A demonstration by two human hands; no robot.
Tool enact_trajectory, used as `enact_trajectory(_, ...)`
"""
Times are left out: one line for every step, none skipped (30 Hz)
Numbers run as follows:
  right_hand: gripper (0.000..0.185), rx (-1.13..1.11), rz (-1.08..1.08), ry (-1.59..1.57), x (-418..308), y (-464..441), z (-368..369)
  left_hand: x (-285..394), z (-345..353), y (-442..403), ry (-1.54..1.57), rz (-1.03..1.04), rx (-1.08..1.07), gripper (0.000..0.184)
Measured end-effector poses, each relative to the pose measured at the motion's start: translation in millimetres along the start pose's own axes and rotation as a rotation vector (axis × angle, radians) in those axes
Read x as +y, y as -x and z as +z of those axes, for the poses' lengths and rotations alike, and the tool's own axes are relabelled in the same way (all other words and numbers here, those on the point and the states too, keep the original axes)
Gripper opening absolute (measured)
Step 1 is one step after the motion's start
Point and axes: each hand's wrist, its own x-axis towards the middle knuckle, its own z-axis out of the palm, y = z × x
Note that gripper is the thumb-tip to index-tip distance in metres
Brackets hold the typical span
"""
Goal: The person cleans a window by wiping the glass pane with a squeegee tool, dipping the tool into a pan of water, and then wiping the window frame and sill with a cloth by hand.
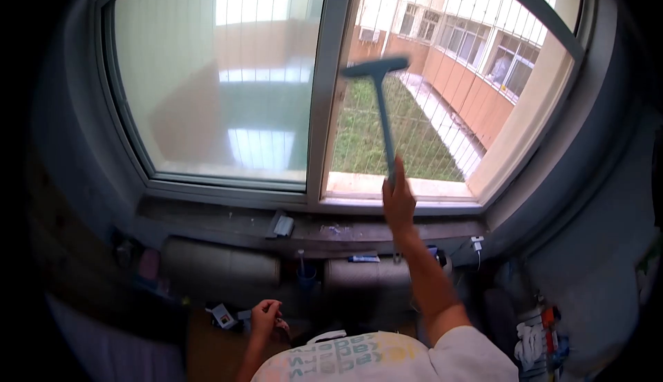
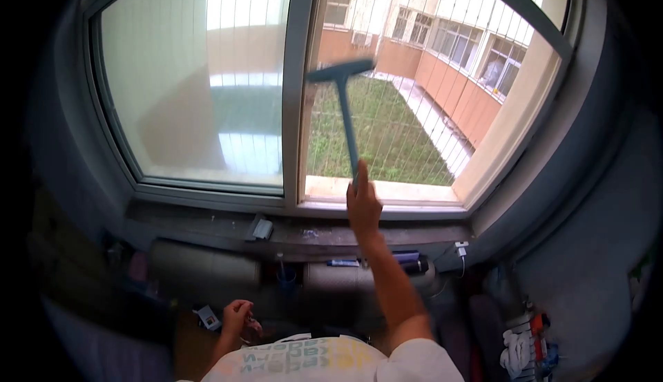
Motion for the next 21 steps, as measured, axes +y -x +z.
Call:
enact_trajectory(0.06,0.065,-0.047,-0.04,-3,-23,-4,-2,-1,1,0.04,-0.021,0.01,0.013)
enact_trajectory(0.06,0.079,-0.03,-0.054,-7,-48,-8,-5,0,4,0.08,-0.048,0.019,0.012)
enact_trajectory(0.059,0.104,-0.002,-0.164,-10,-76,-9,-9,-1,5,0.048,-0.052,0.039,0.012)
enact_trajectory(0.06,0.134,0.012,-0.149,-19,-103,-15,-12,-2,7,0.013,-0.025,0.042,0.012)
enact_trajectory(0.062,0.169,-0.046,-0.211,-24,-128,-18,-20,-4,6,0.0,-0.021,0.046,0.012)
enact_trajectory(0.064,0.099,0.044,-0.295,-30,-150,-21,-28,-6,6,-0.013,-0.016,0.05,0.012)
enact_trajectory(0.06,0.129,-0.022,-0.265,-26,-168,-16,-30,-6,8,-0.018,-0.029,0.06,0.012)
enact_trajectory(0.062,0.106,-0.025,-0.319,-28,-181,-15,-30,-5,10,-0.023,-0.042,0.069,0.012)
enact_trajectory(0.059,0.049,0.034,-0.455,-32,-187,-16,-32,-5,14,-0.028,-0.053,0.077,0.013)
enact_trajectory(0.057,0.021,0.047,-0.492,-33,-186,-13,-37,-7,16,-0.042,-0.058,0.088,0.013)
enact_trajectory(0.056,-0.008,0.057,-0.53,-33,-186,-8,-43,-8,18,-0.051,-0.062,0.1,0.013)
enact_trajectory(0.054,-0.036,0.063,-0.568,-31,-183,0,-47,-8,19,-0.058,-0.063,0.112,0.013)
enact_trajectory(0.045,-0.025,0.072,-0.635,-30,-178,9,-49,-9,19,-0.061,-0.092,0.122,0.013)
enact_trajectory(0.043,-0.037,0.119,-0.645,-28,-173,17,-50,-10,20,-0.065,-0.118,0.132,0.013)
enact_trajectory(0.041,-0.051,0.168,-0.652,-25,-169,26,-50,-11,22,-0.067,-0.15,0.139,0.013)
enact_trajectory(0.04,-0.064,0.214,-0.658,-21,-165,35,-51,-11,24,-0.069,-0.177,0.147,0.014)
enact_trajectory(0.035,-0.056,0.227,-0.678,-16,-159,48,-51,-11,24,-0.078,-0.21,0.155,0.014)
enact_trajectory(0.031,-0.105,0.227,-0.727,-9,-151,58,-51,-10,22,-0.073,-0.225,0.157,0.014)
enact_trajectory(0.029,-0.134,0.279,-0.761,-5,-140,69,-50,-9,20,-0.072,-0.243,0.158,0.014)
enact_trajectory(0.028,-0.168,0.338,-0.791,-1,-127,78,-51,-6,21,-0.07,-0.269,0.158,0.014)
enact_trajectory(0.027,-0.186,0.333,-0.829,-1,-110,85,-52,-2,19,-0.069,-0.265,0.155,0.014)
